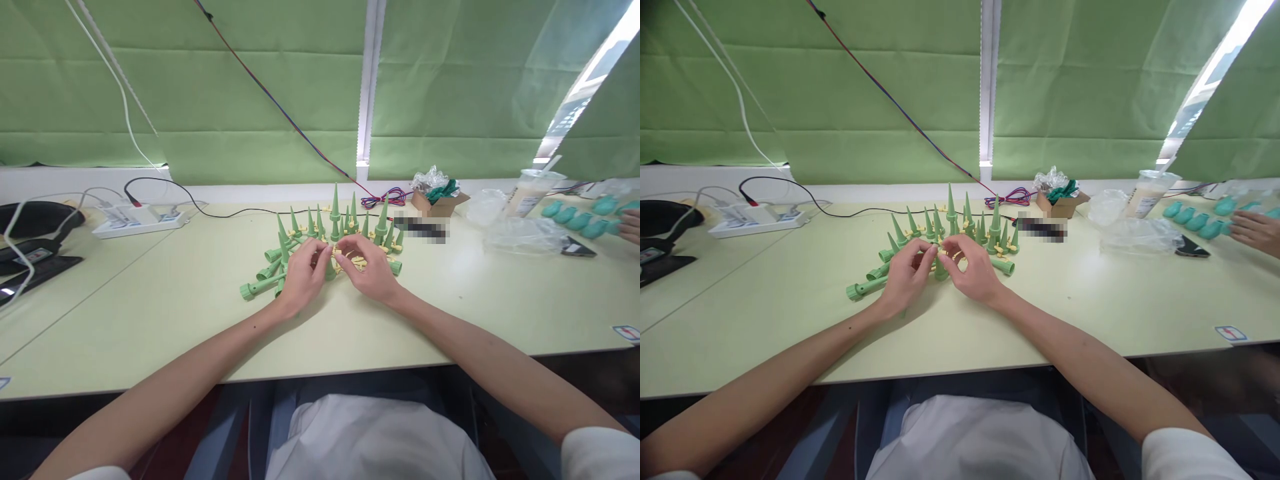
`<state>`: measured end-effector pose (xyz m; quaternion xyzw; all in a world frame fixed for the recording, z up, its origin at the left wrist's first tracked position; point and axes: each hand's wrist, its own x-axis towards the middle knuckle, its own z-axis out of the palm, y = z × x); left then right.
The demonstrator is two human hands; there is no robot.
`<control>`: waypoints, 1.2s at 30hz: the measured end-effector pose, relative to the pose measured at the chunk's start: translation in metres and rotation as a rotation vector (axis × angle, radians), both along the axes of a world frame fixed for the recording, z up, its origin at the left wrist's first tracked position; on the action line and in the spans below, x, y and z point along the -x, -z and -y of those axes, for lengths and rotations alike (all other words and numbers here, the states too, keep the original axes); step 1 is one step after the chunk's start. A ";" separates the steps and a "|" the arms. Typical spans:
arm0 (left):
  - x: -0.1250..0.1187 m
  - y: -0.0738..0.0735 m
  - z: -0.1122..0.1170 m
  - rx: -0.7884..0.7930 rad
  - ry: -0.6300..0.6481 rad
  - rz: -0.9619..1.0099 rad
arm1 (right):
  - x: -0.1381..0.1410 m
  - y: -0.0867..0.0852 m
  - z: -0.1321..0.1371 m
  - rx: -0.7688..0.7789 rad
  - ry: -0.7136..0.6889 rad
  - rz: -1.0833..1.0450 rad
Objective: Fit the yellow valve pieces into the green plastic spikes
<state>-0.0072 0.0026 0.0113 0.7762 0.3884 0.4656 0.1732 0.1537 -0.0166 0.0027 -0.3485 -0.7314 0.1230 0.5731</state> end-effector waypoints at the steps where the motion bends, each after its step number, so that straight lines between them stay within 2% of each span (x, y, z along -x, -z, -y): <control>1: 0.000 0.000 0.000 -0.002 0.005 -0.006 | 0.000 0.001 -0.001 0.006 0.003 0.009; 10: 0.000 0.002 -0.003 0.013 -0.047 0.136 | -0.004 0.004 -0.008 0.107 0.147 0.001; 14: 0.000 0.005 -0.005 0.043 -0.056 0.038 | -0.009 0.005 -0.012 0.137 0.234 -0.011; 20: 0.002 0.007 -0.006 0.134 0.000 -0.217 | -0.015 0.007 -0.017 0.198 0.359 0.039; 25: 0.003 0.008 -0.009 0.177 0.061 -0.257 | -0.014 0.008 -0.017 0.203 0.363 0.070; 36: 0.003 0.002 -0.009 0.200 -0.001 -0.124 | -0.011 0.011 -0.018 0.285 0.303 0.171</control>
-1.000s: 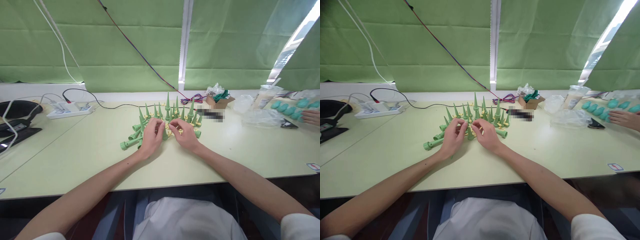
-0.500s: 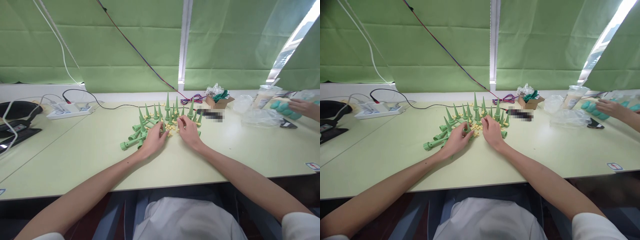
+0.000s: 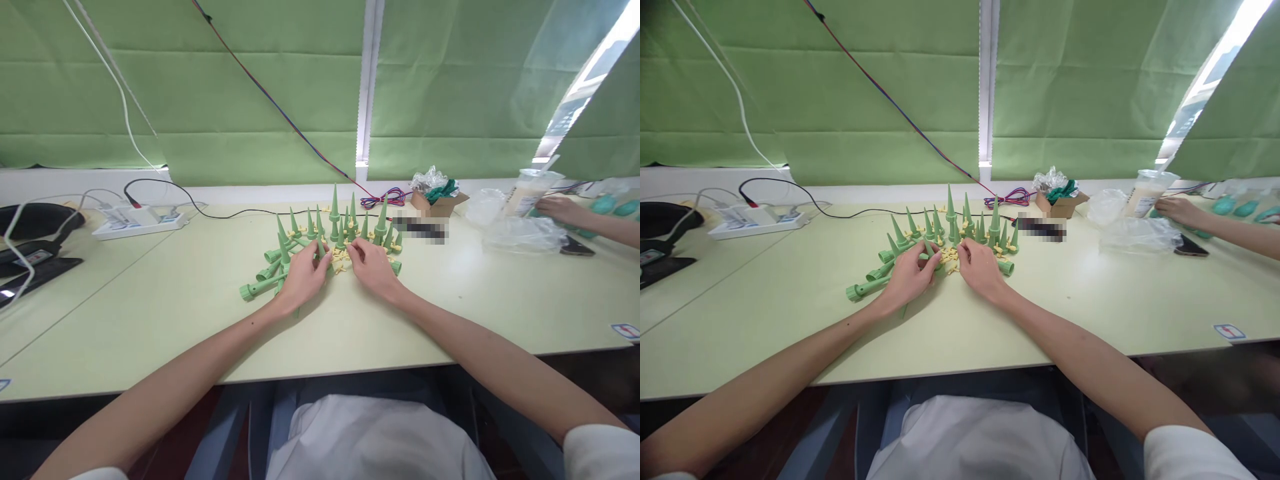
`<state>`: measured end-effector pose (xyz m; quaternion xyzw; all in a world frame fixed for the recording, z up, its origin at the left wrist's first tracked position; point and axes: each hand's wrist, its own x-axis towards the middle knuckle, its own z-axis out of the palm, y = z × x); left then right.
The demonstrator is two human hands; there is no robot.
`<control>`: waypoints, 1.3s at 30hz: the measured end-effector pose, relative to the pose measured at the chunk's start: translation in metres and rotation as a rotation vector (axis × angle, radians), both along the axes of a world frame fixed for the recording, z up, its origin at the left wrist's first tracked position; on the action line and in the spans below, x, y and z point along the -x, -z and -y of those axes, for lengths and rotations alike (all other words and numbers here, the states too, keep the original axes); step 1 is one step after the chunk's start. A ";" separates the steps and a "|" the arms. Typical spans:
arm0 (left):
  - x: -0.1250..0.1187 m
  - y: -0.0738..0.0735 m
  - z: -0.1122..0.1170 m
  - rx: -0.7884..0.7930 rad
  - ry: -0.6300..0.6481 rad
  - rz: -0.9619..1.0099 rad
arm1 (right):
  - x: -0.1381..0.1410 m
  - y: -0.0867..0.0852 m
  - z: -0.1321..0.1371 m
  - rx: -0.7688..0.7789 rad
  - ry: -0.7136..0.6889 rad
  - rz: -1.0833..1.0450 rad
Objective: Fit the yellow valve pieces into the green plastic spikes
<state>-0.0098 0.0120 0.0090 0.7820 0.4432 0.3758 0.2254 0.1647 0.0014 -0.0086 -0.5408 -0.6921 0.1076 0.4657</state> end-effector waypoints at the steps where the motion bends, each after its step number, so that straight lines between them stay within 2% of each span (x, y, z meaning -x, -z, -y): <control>1: 0.000 0.000 0.000 0.002 0.004 0.006 | 0.000 0.000 0.000 0.002 -0.005 -0.001; 10: -0.002 0.000 0.002 0.026 0.027 0.039 | 0.001 -0.002 0.002 0.038 -0.024 0.004; 19: -0.003 -0.003 0.007 0.074 0.080 0.092 | 0.004 0.000 0.004 0.038 -0.144 -0.019; 33: -0.004 -0.005 0.012 0.078 0.098 0.138 | 0.003 0.001 0.002 0.021 -0.078 0.021; 39: -0.006 -0.006 0.013 0.099 0.113 0.162 | 0.004 0.001 0.001 0.043 -0.093 0.012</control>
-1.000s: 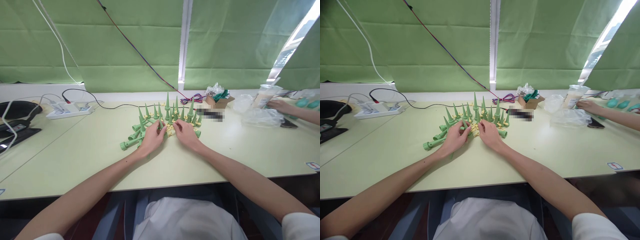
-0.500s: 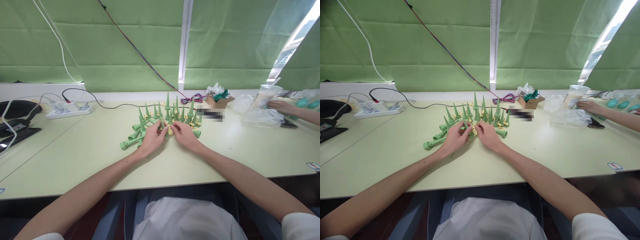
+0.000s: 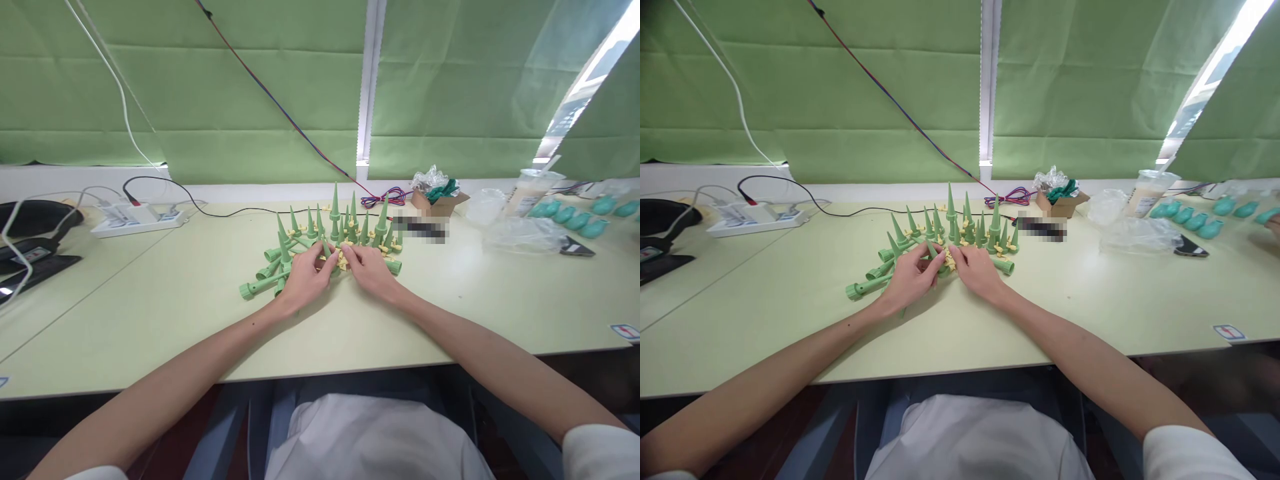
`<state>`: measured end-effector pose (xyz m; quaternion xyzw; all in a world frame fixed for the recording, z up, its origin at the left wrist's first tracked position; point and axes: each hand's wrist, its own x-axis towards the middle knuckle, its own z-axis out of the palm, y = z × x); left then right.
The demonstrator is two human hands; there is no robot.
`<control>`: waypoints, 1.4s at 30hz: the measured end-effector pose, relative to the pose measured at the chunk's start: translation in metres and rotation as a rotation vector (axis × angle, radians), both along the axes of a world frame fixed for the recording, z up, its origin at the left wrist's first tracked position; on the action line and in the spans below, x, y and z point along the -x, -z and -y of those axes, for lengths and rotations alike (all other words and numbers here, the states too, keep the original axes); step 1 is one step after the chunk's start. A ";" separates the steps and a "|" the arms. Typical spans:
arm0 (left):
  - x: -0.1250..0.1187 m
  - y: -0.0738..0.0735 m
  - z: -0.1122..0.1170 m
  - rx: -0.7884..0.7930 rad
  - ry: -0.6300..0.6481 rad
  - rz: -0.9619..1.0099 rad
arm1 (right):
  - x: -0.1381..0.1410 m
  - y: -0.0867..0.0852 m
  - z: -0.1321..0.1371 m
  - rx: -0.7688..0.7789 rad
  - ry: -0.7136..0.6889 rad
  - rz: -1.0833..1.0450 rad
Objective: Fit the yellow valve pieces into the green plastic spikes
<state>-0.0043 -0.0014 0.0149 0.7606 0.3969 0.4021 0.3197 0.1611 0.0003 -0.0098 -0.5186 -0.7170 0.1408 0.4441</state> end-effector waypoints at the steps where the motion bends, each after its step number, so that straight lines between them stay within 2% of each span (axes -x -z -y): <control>1: 0.000 0.000 0.000 -0.006 -0.005 -0.002 | 0.000 -0.001 0.001 0.000 0.009 -0.005; 4: 0.001 0.000 -0.002 -0.035 -0.029 -0.004 | 0.001 -0.003 0.004 0.001 0.007 -0.050; 9: 0.002 0.000 -0.004 -0.061 -0.109 0.013 | 0.002 -0.006 0.008 0.001 -0.163 -0.131; 12: 0.002 0.000 -0.004 -0.058 -0.127 0.018 | 0.002 -0.005 0.008 0.008 -0.207 -0.138; 16: 0.002 0.000 -0.003 -0.059 -0.092 0.024 | 0.002 -0.005 0.008 0.038 -0.195 -0.144; 21: 0.002 0.001 -0.002 -0.060 -0.067 0.016 | 0.002 -0.005 0.006 -0.002 -0.078 -0.029; 30: 0.000 0.002 -0.001 -0.060 -0.019 -0.015 | 0.001 0.001 0.001 0.045 -0.053 0.046; 37: 0.002 0.002 -0.002 -0.064 -0.062 -0.001 | 0.002 -0.005 0.006 0.038 -0.036 -0.025; 42: 0.002 0.002 -0.004 -0.061 -0.132 0.061 | 0.003 -0.007 0.010 0.012 -0.136 -0.100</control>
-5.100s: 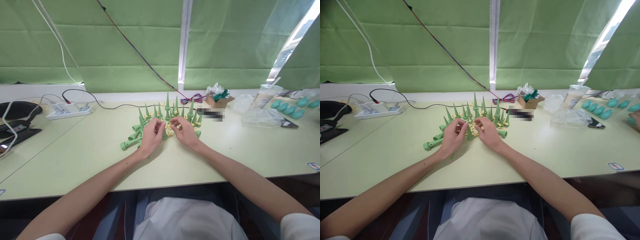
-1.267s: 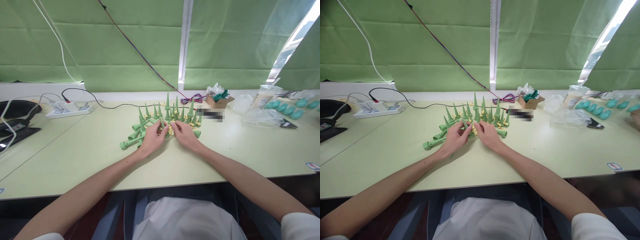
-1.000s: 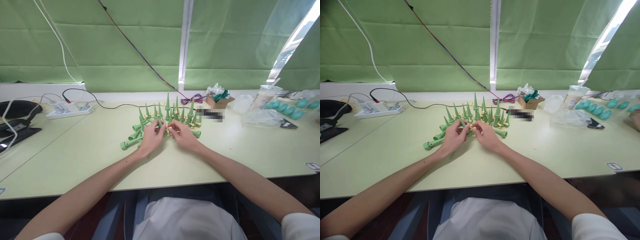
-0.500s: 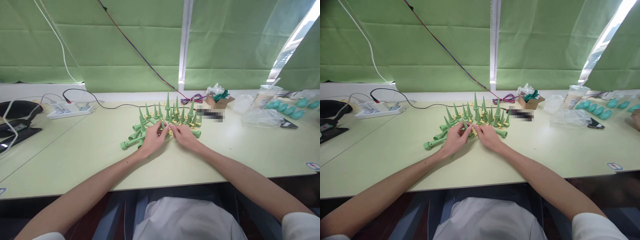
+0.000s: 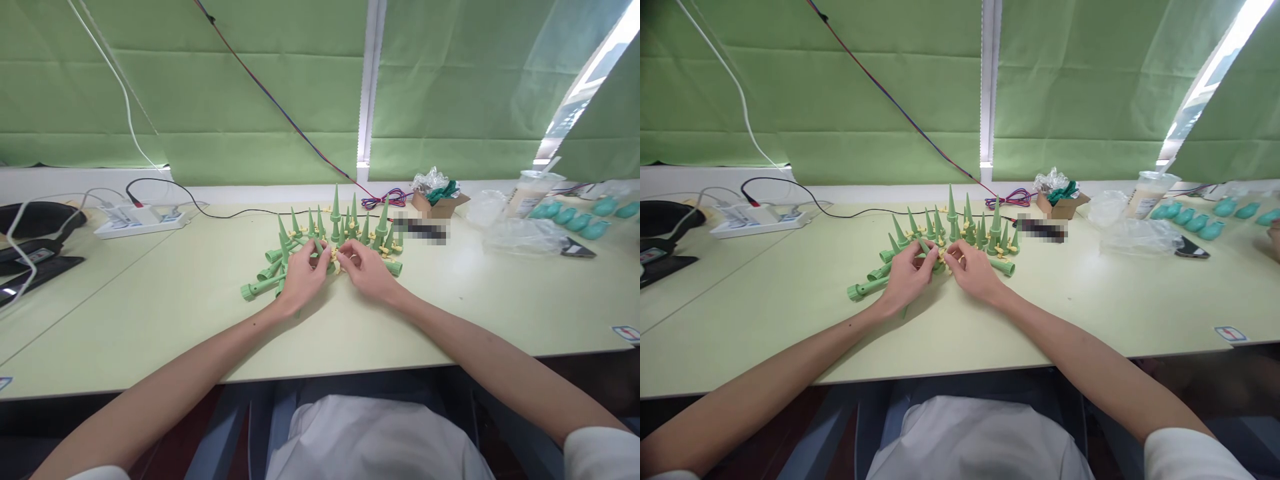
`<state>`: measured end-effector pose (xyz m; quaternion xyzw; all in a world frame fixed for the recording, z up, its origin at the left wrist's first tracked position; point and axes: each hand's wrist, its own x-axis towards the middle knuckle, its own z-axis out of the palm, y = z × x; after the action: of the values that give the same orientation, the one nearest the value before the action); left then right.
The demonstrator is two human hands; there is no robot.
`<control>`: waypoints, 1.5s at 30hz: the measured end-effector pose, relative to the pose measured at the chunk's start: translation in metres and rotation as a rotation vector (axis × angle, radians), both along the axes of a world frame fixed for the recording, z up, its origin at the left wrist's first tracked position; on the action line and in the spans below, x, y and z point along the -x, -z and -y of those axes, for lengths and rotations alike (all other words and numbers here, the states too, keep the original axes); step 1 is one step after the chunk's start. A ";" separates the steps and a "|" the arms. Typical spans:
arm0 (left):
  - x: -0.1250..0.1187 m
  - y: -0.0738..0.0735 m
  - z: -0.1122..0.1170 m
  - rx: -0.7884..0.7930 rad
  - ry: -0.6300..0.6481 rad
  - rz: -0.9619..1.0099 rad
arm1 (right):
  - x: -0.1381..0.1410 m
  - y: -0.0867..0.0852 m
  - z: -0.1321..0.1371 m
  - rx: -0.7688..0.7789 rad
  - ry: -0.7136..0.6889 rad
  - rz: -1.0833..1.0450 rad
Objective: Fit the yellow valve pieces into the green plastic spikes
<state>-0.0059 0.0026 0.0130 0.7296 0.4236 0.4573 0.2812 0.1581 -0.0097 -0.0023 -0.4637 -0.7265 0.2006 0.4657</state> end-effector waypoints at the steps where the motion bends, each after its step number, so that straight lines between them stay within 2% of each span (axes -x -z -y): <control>1: 0.000 0.000 0.000 -0.004 -0.009 0.009 | 0.000 0.000 0.000 -0.008 -0.023 0.003; 4: 0.000 0.000 0.000 -0.010 -0.003 0.011 | 0.000 0.002 0.000 -0.024 -0.054 0.012; 11: 0.000 0.003 0.002 -0.029 0.077 -0.030 | -0.001 0.003 -0.004 -0.018 0.043 0.083; 17: -0.002 0.004 0.003 -0.038 0.109 -0.056 | -0.002 0.005 -0.006 0.006 0.051 0.143; 26: -0.002 0.002 0.003 -0.063 0.071 -0.055 | 0.000 0.004 -0.005 0.015 0.057 0.122; 33: 0.000 0.002 0.000 -0.039 -0.017 -0.021 | 0.000 0.003 -0.003 0.015 -0.067 0.053; 45: 0.000 0.006 0.002 -0.032 0.078 -0.018 | -0.002 0.002 -0.005 0.014 -0.019 0.191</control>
<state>-0.0055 0.0002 0.0074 0.7541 0.3901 0.4461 0.2830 0.1604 -0.0051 -0.0044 -0.4772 -0.7705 0.1651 0.3891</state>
